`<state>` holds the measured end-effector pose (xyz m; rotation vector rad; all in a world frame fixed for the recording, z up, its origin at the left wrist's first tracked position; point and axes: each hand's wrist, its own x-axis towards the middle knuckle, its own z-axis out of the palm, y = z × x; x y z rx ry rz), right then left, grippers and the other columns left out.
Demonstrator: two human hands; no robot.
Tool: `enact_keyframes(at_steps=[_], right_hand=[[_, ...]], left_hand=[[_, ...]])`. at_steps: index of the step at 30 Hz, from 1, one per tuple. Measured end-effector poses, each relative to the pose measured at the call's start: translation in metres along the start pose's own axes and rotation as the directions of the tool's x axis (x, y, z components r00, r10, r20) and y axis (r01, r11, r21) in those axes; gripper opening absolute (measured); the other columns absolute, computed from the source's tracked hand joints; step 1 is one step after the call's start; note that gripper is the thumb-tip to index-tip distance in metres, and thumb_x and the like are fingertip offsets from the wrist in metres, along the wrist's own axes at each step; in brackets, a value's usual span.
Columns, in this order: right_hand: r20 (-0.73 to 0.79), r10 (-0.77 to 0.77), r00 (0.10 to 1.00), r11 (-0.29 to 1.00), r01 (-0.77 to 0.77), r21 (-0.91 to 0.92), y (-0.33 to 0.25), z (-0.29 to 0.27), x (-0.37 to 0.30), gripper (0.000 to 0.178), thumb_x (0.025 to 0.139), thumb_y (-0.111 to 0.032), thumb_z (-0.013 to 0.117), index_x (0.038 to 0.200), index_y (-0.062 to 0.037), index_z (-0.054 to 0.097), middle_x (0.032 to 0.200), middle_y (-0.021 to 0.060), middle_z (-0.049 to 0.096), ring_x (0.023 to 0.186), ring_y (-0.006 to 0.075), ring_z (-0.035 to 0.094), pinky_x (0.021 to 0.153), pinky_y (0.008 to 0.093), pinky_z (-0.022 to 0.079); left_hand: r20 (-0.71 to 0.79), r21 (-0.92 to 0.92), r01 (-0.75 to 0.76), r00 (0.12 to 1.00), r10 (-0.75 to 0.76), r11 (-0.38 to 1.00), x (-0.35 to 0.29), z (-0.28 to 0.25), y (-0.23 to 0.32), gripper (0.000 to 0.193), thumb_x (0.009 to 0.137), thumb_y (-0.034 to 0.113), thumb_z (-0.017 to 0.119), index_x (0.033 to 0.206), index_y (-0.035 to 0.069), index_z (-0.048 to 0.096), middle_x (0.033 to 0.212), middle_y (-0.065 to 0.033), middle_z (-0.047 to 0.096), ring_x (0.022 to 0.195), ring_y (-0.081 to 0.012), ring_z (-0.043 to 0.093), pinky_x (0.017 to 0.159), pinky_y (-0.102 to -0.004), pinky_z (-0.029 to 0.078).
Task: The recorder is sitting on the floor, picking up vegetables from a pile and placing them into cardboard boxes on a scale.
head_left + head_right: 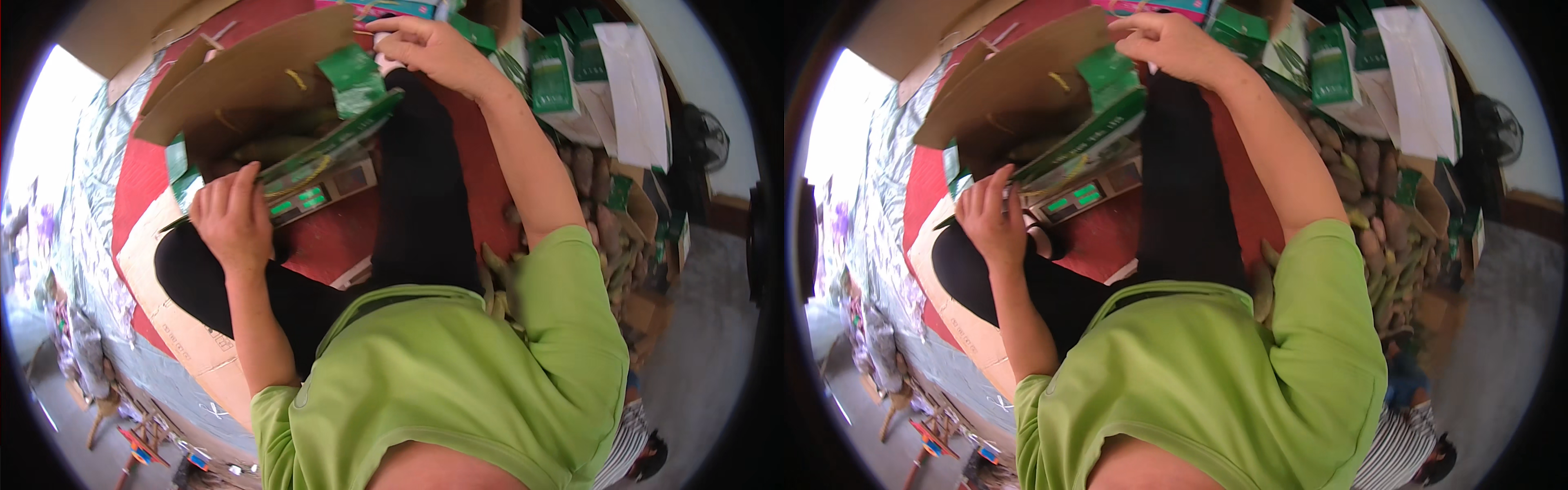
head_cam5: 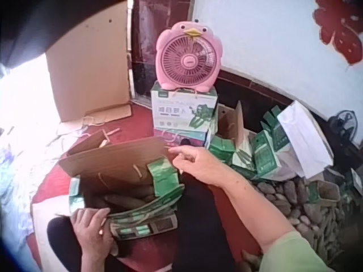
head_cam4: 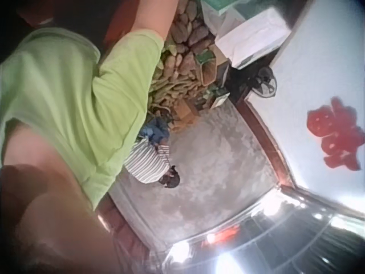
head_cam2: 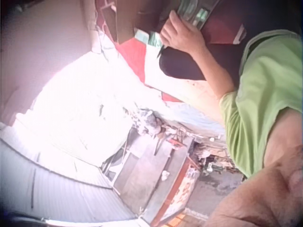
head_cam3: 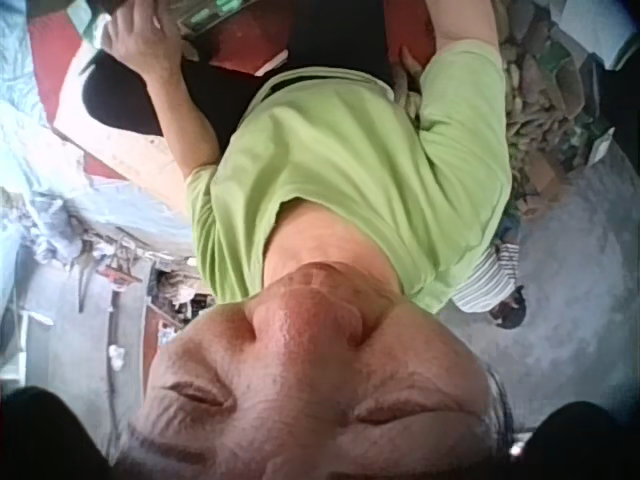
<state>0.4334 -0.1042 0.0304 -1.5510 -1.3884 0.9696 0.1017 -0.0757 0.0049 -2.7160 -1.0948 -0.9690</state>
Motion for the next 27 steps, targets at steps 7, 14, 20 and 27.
enact_keyframes(at_steps=[7, 14, 20, 27], right_hand=[[-0.349, 0.422, 0.837, 0.868, -0.262, 0.421, 0.102, -0.020, -0.125, 0.034, 0.093, -0.025, 0.058, 0.124, -0.0096, 0.058, 0.107, 0.0070, 0.066, 0.093, 0.0148, 0.062, 0.080, 0.0302, 0.049], [-0.405, 0.728, 0.553, 0.685, -0.609, 0.400, 0.250, 0.089, -0.252, 0.022, 0.082, -0.008, 0.065, 0.103, -0.0016, 0.068, 0.091, 0.0119, 0.070, 0.078, 0.0212, 0.067, 0.068, 0.0346, 0.053], [-0.148, 0.658, 0.738, 0.626, -0.645, -0.438, 0.316, 0.174, -0.325, 0.027, 0.079, -0.030, 0.059, 0.088, -0.0083, 0.071, 0.095, 0.0191, 0.067, 0.092, 0.0371, 0.064, 0.080, 0.0447, 0.051], [-0.290, 0.856, 0.428, 0.338, -0.888, -0.313, 0.319, 0.162, -0.365, 0.027, 0.080, -0.031, 0.059, 0.097, -0.0117, 0.069, 0.105, 0.0199, 0.066, 0.100, 0.0369, 0.063, 0.087, 0.0441, 0.050]], left_hand=[[-0.008, 0.035, -0.040, 0.999, 0.040, 0.999, -0.001, 0.004, 0.001, 0.029, 0.077, 0.009, 0.069, 0.106, 0.013, 0.068, 0.093, -0.0034, 0.064, 0.091, -0.0237, 0.059, 0.095, -0.0407, 0.040], [-0.099, 0.074, -0.106, 0.989, 0.113, 0.992, -0.007, 0.005, -0.005, 0.027, 0.082, 0.007, 0.069, 0.109, 0.008, 0.069, 0.097, -0.0050, 0.065, 0.091, -0.0234, 0.060, 0.087, -0.0397, 0.043], [-0.166, 0.085, -0.097, 0.980, 0.110, 0.992, -0.009, 0.008, -0.009, 0.029, 0.081, 0.010, 0.072, 0.110, 0.008, 0.069, 0.098, -0.0077, 0.064, 0.092, -0.0244, 0.059, 0.087, -0.0398, 0.044], [-0.190, 0.090, -0.131, 0.971, 0.146, 0.987, -0.009, 0.009, -0.015, 0.027, 0.085, 0.014, 0.071, 0.111, 0.007, 0.068, 0.104, -0.0077, 0.065, 0.102, -0.0254, 0.057, 0.089, -0.0412, 0.043]])
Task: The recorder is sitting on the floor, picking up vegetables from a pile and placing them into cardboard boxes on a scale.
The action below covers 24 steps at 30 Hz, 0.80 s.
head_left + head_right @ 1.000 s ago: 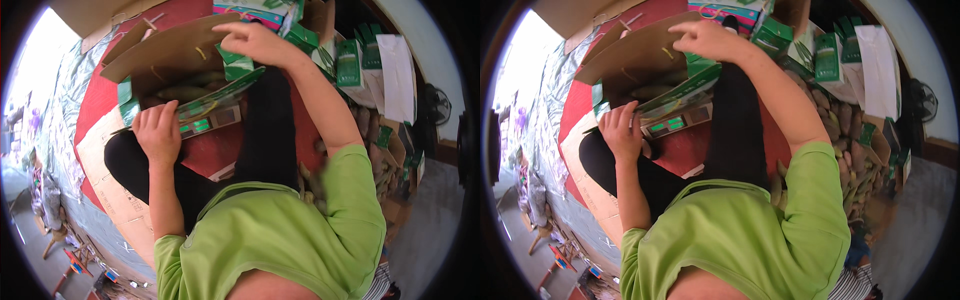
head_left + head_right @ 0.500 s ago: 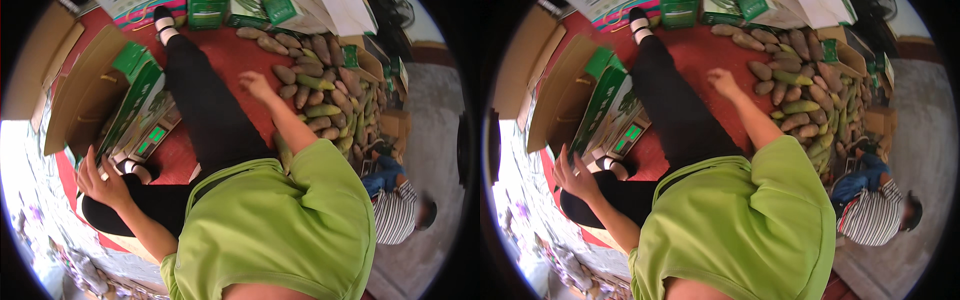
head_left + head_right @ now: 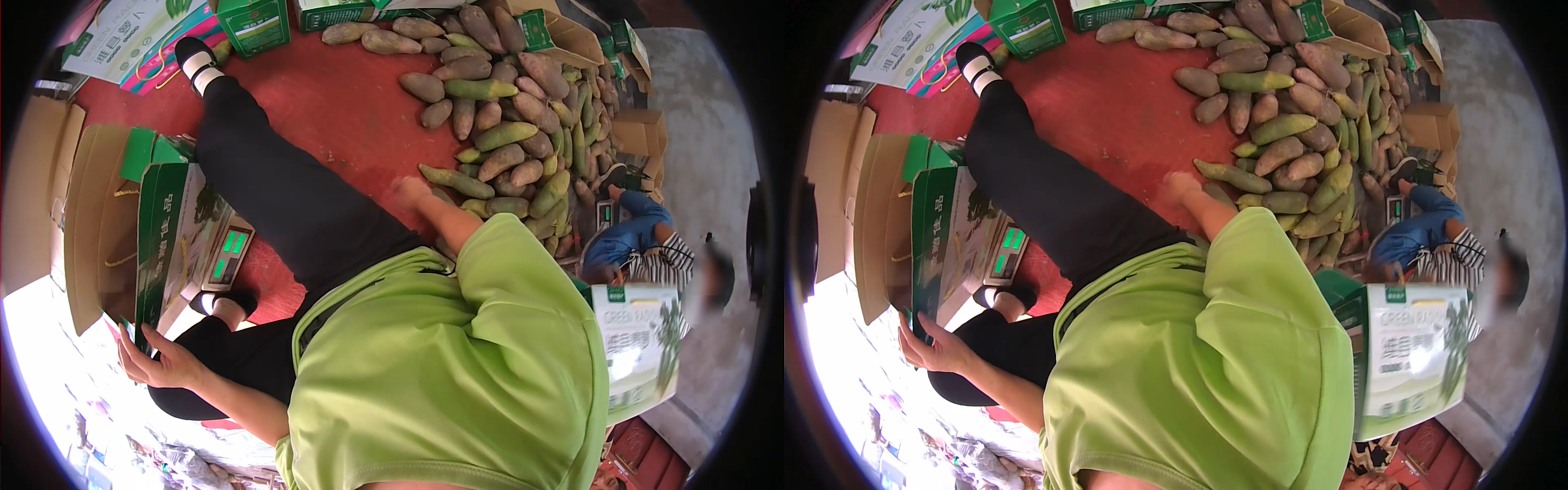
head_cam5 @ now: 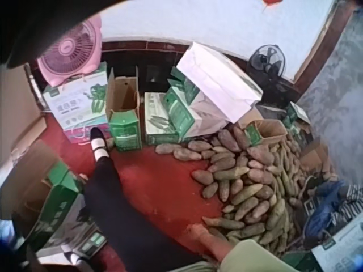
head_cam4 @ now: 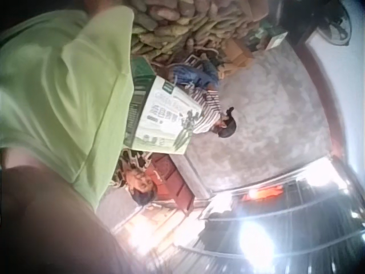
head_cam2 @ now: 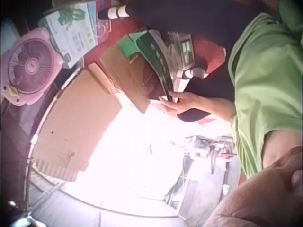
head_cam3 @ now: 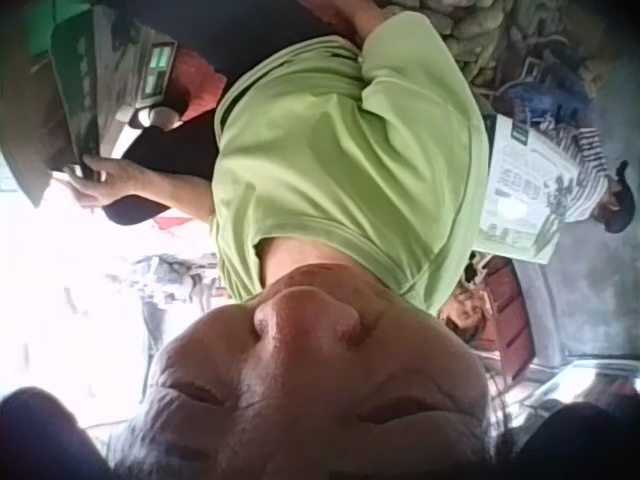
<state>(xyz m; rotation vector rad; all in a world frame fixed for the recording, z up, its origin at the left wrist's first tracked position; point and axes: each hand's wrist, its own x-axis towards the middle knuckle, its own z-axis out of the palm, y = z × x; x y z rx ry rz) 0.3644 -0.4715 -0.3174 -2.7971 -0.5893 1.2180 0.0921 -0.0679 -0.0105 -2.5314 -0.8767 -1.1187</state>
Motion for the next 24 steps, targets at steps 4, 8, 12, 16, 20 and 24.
enact_keyframes(at_steps=[4, 8, 12, 16, 20, 24], right_hand=[[-0.306, 0.025, 0.952, 0.981, -0.083, -0.176, 0.052, -0.005, -0.001, 0.032, 0.083, -0.027, 0.058, 0.112, -0.0161, 0.064, 0.120, 0.0150, 0.061, 0.113, 0.0334, 0.056, 0.095, 0.0419, 0.046], [-0.112, 0.245, 0.963, 0.967, -0.251, -0.041, 0.032, -0.048, -0.019, 0.036, 0.086, -0.023, 0.056, 0.120, -0.0121, 0.057, 0.124, 0.0131, 0.053, 0.118, 0.0320, 0.049, 0.097, 0.0442, 0.044], [-0.070, 0.099, 0.993, 0.970, -0.112, -0.215, -0.004, -0.046, -0.019, 0.032, 0.087, -0.016, 0.054, 0.119, -0.0126, 0.058, 0.126, 0.0115, 0.053, 0.120, 0.0296, 0.049, 0.096, 0.0450, 0.044], [-0.015, -0.068, 0.998, 0.979, 0.063, -0.192, -0.048, -0.041, -0.014, 0.036, 0.082, -0.012, 0.058, 0.119, -0.0120, 0.058, 0.126, 0.0105, 0.053, 0.121, 0.0283, 0.048, 0.096, 0.0437, 0.044], [-0.001, -0.054, 0.999, 0.982, 0.053, -0.183, -0.048, -0.045, -0.018, 0.037, 0.082, -0.012, 0.059, 0.118, -0.0127, 0.059, 0.127, 0.0099, 0.053, 0.122, 0.0278, 0.047, 0.095, 0.0431, 0.044], [-0.083, 0.036, 0.996, 0.964, -0.056, -0.260, -0.012, -0.057, -0.020, 0.035, 0.082, -0.014, 0.059, 0.117, -0.0136, 0.059, 0.125, 0.0098, 0.053, 0.120, 0.0280, 0.048, 0.092, 0.0440, 0.045]], left_hand=[[-0.003, 0.015, -0.006, 1.000, 0.006, 1.000, 0.000, 0.005, 0.002, 0.027, 0.085, 0.015, 0.070, 0.111, 0.007, 0.067, 0.107, -0.0090, 0.064, 0.102, -0.0260, 0.057, 0.090, -0.0412, 0.042], [-0.004, 0.039, -0.034, 0.999, 0.035, 0.999, -0.004, 0.000, -0.002, 0.028, 0.087, 0.016, 0.069, 0.111, 0.003, 0.066, 0.107, -0.0106, 0.064, 0.103, -0.0270, 0.057, 0.091, -0.0410, 0.042], [0.003, 0.019, -0.027, 1.000, 0.027, 0.999, -0.005, 0.004, -0.001, 0.027, 0.088, 0.016, 0.068, 0.112, 0.003, 0.066, 0.108, -0.0104, 0.065, 0.104, -0.0273, 0.058, 0.091, -0.0405, 0.043], [0.013, 0.038, -0.035, 0.999, 0.035, 0.999, -0.006, 0.004, -0.002, 0.026, 0.088, 0.016, 0.067, 0.111, 0.003, 0.066, 0.109, -0.0099, 0.066, 0.105, -0.0269, 0.058, 0.091, -0.0403, 0.043], [0.018, 0.023, -0.030, 0.999, 0.029, 0.999, -0.008, 0.006, -0.007, 0.027, 0.089, 0.017, 0.067, 0.112, 0.003, 0.066, 0.109, -0.0100, 0.066, 0.106, -0.0265, 0.057, 0.091, -0.0398, 0.044], [0.000, 0.017, -0.017, 1.000, 0.017, 1.000, -0.005, 0.003, -0.007, 0.024, 0.089, 0.018, 0.066, 0.110, 0.006, 0.068, 0.104, -0.0083, 0.066, 0.103, -0.0247, 0.057, 0.089, -0.0385, 0.043]])
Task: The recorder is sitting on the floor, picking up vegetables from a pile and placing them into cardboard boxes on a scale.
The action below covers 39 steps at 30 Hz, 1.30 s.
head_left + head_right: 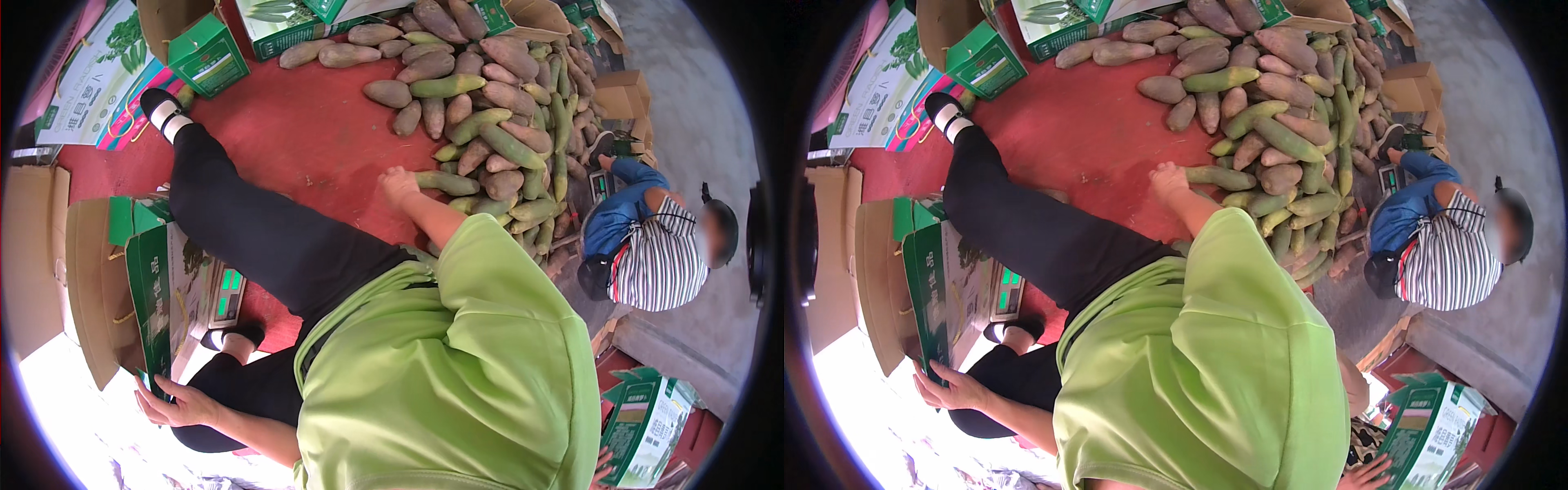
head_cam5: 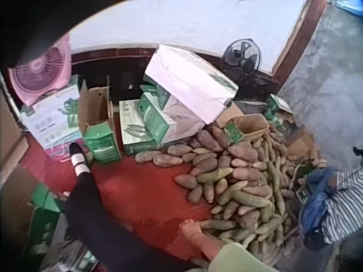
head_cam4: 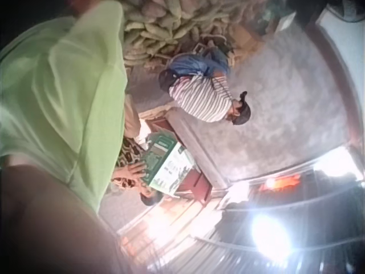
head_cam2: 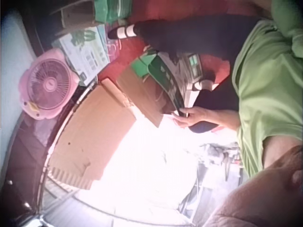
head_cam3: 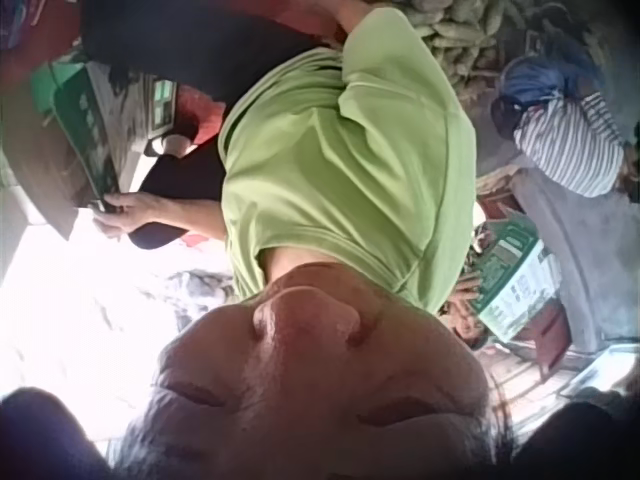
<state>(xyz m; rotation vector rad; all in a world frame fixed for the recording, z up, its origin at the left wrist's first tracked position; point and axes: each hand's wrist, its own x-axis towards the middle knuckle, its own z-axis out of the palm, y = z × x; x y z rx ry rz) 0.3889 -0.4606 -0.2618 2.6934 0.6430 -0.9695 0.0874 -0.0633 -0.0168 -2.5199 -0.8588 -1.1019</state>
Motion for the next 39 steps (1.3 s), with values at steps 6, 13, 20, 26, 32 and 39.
enact_keyframes(at_steps=[6, 13, 20, 26, 32, 39], right_hand=[[-0.224, 0.269, 0.937, 0.961, -0.278, -0.010, 0.086, -0.017, -0.001, 0.045, 0.077, -0.014, 0.065, 0.121, -0.0150, 0.055, 0.123, 0.0081, 0.053, 0.115, 0.0266, 0.050, 0.089, 0.0440, 0.045], [-0.416, 0.566, 0.712, 0.784, -0.621, 0.006, 0.188, -0.060, -0.032, 0.037, 0.088, -0.015, 0.054, 0.125, -0.0200, 0.052, 0.120, 0.0047, 0.052, 0.117, 0.0230, 0.049, 0.088, 0.0464, 0.043], [-0.200, 0.724, 0.660, 0.675, -0.738, 0.009, 0.220, -0.071, -0.060, 0.048, 0.089, -0.014, 0.056, 0.134, -0.0249, 0.045, 0.133, 0.0027, 0.047, 0.126, 0.0223, 0.044, 0.096, 0.0484, 0.041], [-0.296, 0.634, 0.714, 0.741, -0.670, -0.029, 0.223, -0.047, -0.050, 0.046, 0.087, -0.016, 0.058, 0.131, -0.0192, 0.044, 0.126, 0.0036, 0.053, 0.121, 0.0226, 0.049, 0.092, 0.0455, 0.044], [-0.296, 0.443, 0.846, 0.886, -0.464, -0.001, 0.183, -0.062, -0.046, 0.056, 0.073, -0.022, 0.076, 0.117, -0.0122, 0.044, 0.121, 0.0091, 0.055, 0.116, 0.0269, 0.052, 0.089, 0.0480, 0.046], [-0.605, 0.037, 0.795, 0.695, 0.415, 0.588, 0.068, -0.147, -0.010, 0.061, 0.071, -0.009, 0.076, 0.124, -0.0035, 0.047, 0.115, 0.0182, 0.058, 0.106, 0.0310, 0.057, 0.093, 0.0378, 0.044]], left_hand=[[-0.011, -0.020, -0.028, 1.000, 0.028, 0.999, 0.001, 0.002, -0.002, 0.024, 0.090, 0.020, 0.065, 0.110, 0.007, 0.069, 0.105, -0.0089, 0.065, 0.103, -0.0247, 0.057, 0.089, -0.0394, 0.043], [-0.002, -0.016, -0.018, 1.000, 0.018, 1.000, -0.002, 0.003, -0.002, 0.024, 0.091, 0.020, 0.064, 0.112, 0.008, 0.068, 0.107, -0.0109, 0.064, 0.105, -0.0266, 0.056, 0.090, -0.0408, 0.042], [0.085, 0.054, -0.001, 0.996, -0.004, 0.999, 0.001, -0.002, 0.012, 0.027, 0.090, 0.014, 0.063, 0.117, 0.006, 0.065, 0.111, -0.0121, 0.060, 0.107, -0.0305, 0.056, 0.090, -0.0430, 0.043], [0.103, 0.037, 0.015, 0.995, -0.019, 0.999, -0.002, -0.006, 0.010, 0.029, 0.087, 0.014, 0.066, 0.116, 0.007, 0.066, 0.111, -0.0104, 0.059, 0.107, -0.0286, 0.055, 0.092, -0.0424, 0.041], [0.128, -0.018, 0.080, 0.989, -0.077, 0.997, 0.002, -0.009, 0.023, 0.034, 0.077, 0.008, 0.071, 0.111, 0.009, 0.067, 0.106, -0.0082, 0.061, 0.108, -0.0291, 0.056, 0.097, -0.0437, 0.037], [0.109, 0.004, 0.096, 0.989, -0.096, 0.995, 0.004, -0.007, 0.024, 0.034, 0.074, 0.008, 0.074, 0.107, 0.013, 0.067, 0.100, -0.0017, 0.059, 0.106, -0.0213, 0.057, 0.106, -0.0456, 0.032]])
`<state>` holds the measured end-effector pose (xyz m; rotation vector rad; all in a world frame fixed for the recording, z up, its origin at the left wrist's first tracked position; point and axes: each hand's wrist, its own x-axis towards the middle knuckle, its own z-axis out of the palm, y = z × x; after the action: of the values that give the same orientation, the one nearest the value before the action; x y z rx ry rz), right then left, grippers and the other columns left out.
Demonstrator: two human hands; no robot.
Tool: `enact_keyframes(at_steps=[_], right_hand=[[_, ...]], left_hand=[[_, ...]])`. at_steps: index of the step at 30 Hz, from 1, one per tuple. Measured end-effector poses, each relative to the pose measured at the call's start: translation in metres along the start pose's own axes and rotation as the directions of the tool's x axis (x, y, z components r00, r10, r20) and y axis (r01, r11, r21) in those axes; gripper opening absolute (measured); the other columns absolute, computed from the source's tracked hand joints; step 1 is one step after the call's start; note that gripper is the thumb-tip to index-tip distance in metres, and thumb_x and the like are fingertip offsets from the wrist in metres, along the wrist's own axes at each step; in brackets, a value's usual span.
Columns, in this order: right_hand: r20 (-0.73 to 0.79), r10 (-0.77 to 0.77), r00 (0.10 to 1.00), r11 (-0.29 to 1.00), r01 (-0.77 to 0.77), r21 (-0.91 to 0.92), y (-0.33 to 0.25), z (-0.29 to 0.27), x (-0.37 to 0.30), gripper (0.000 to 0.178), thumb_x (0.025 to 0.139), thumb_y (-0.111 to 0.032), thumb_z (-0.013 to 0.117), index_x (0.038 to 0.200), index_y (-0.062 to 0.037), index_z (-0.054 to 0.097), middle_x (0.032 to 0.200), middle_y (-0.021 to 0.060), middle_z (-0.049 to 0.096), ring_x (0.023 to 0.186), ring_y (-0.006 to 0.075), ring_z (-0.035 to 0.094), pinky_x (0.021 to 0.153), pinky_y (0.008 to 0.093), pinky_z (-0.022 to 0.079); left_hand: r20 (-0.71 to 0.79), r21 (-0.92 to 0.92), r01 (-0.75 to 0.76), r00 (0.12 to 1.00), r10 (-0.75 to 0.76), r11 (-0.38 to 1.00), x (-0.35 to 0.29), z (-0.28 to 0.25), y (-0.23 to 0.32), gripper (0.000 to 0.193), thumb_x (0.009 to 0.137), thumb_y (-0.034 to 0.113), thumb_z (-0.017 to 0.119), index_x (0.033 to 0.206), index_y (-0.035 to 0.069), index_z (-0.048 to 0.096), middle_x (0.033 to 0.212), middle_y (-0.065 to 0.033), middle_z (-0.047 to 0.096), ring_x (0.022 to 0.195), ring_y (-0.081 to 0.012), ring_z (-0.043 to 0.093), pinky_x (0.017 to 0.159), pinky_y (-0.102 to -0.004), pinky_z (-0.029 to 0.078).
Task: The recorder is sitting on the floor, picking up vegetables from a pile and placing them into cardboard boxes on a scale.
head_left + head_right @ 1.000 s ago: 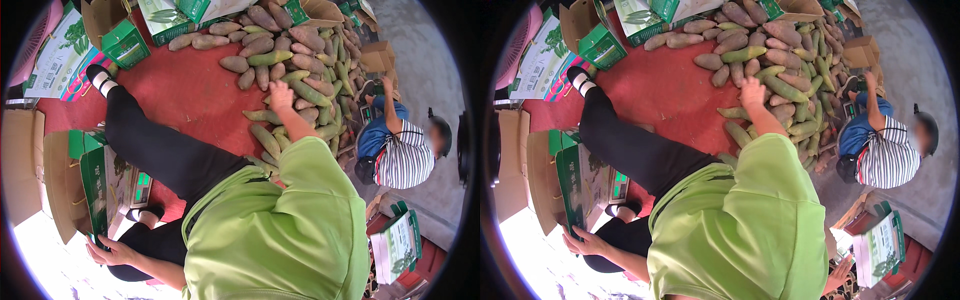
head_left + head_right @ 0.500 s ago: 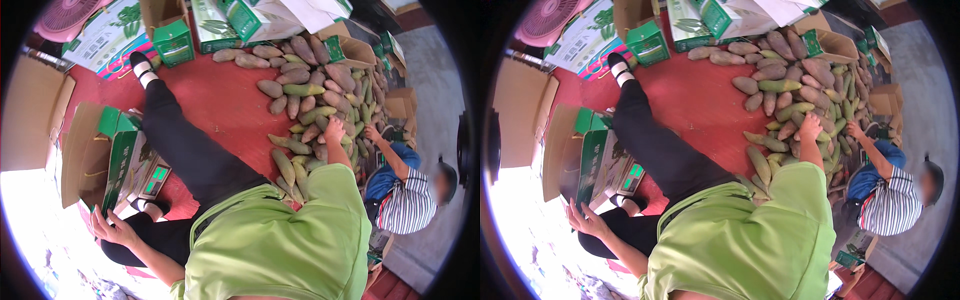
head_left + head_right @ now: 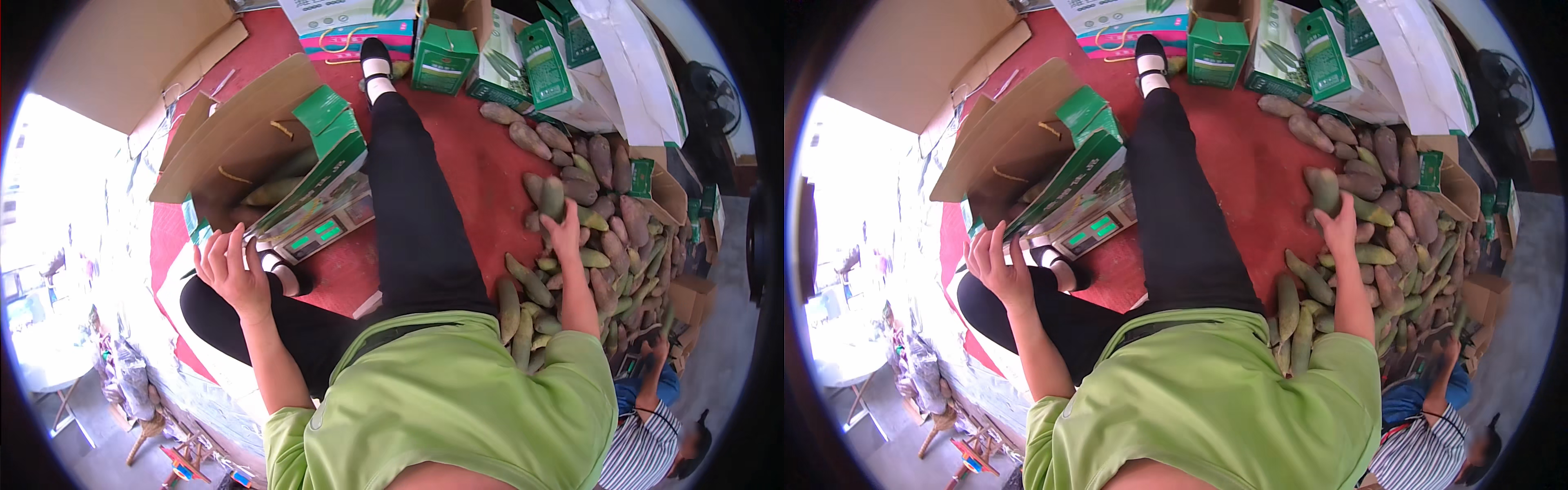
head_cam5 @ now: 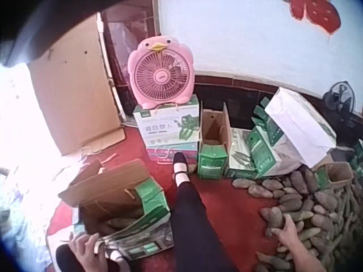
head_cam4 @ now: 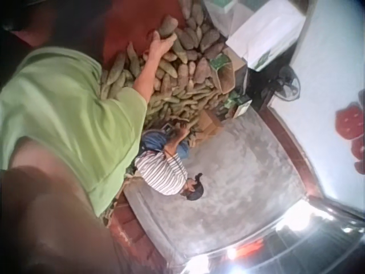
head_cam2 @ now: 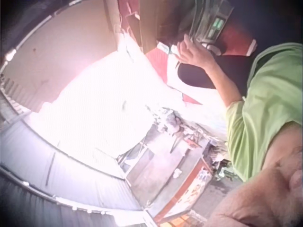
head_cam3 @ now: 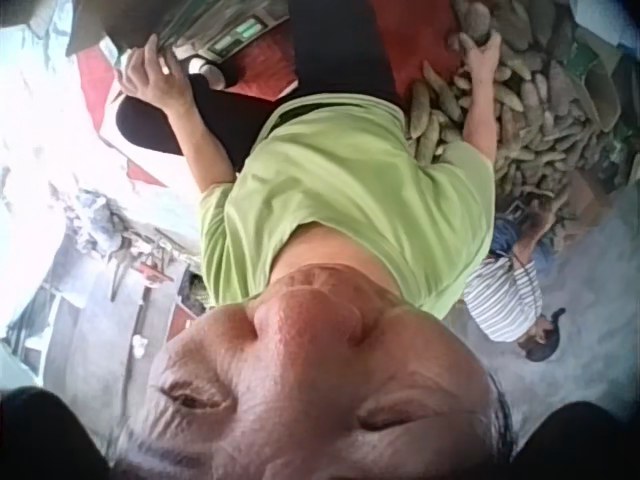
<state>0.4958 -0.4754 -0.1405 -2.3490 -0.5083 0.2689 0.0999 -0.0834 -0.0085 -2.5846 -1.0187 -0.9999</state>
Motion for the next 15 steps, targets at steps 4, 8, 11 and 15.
enact_keyframes(at_steps=[4, 8, 11, 15], right_hand=[[0.037, -0.245, 0.969, 0.854, 0.198, 0.482, -0.154, 0.005, 0.039, 0.056, 0.076, 0.001, 0.071, 0.125, 0.0002, 0.044, 0.119, 0.0103, 0.057, 0.110, 0.0194, 0.055, 0.097, 0.0347, 0.044], [-0.041, -0.476, 0.878, 0.544, 0.331, 0.771, -0.284, 0.006, 0.050, 0.061, 0.074, 0.001, 0.074, 0.127, -0.0010, 0.044, 0.118, 0.0100, 0.057, 0.110, 0.0209, 0.057, 0.096, 0.0351, 0.045], [-0.049, -0.671, 0.740, 0.359, 0.382, 0.851, -0.361, 0.017, 0.047, 0.060, 0.074, 0.004, 0.072, 0.128, -0.0014, 0.045, 0.120, 0.0109, 0.058, 0.111, 0.0221, 0.057, 0.097, 0.0359, 0.045], [0.099, -0.765, 0.637, 0.120, -0.009, 0.993, -0.431, 0.070, 0.036, 0.063, 0.075, 0.002, 0.077, 0.124, -0.0034, 0.040, 0.116, 0.0079, 0.054, 0.101, 0.0162, 0.059, 0.084, 0.0285, 0.050]], left_hand=[[-0.021, 0.013, 0.050, 0.999, -0.049, 0.999, -0.003, -0.004, -0.005, 0.034, 0.073, 0.008, 0.074, 0.105, 0.014, 0.068, 0.099, -0.0008, 0.059, 0.105, -0.0205, 0.057, 0.106, -0.0454, 0.032], [-0.022, 0.006, 0.071, 0.997, -0.071, 0.997, -0.002, -0.005, -0.004, 0.033, 0.072, 0.008, 0.074, 0.103, 0.014, 0.068, 0.097, 0.0007, 0.058, 0.104, -0.0199, 0.057, 0.107, -0.0456, 0.031], [-0.029, -0.011, 0.075, 0.997, -0.075, 0.997, 0.000, -0.004, -0.005, 0.033, 0.072, 0.008, 0.074, 0.104, 0.014, 0.068, 0.097, 0.0007, 0.058, 0.104, -0.0199, 0.057, 0.107, -0.0458, 0.031], [-0.018, -0.009, 0.078, 0.997, -0.078, 0.997, -0.002, -0.007, -0.006, 0.032, 0.073, 0.009, 0.074, 0.104, 0.015, 0.068, 0.098, 0.0002, 0.058, 0.105, -0.0202, 0.057, 0.107, -0.0461, 0.031]])
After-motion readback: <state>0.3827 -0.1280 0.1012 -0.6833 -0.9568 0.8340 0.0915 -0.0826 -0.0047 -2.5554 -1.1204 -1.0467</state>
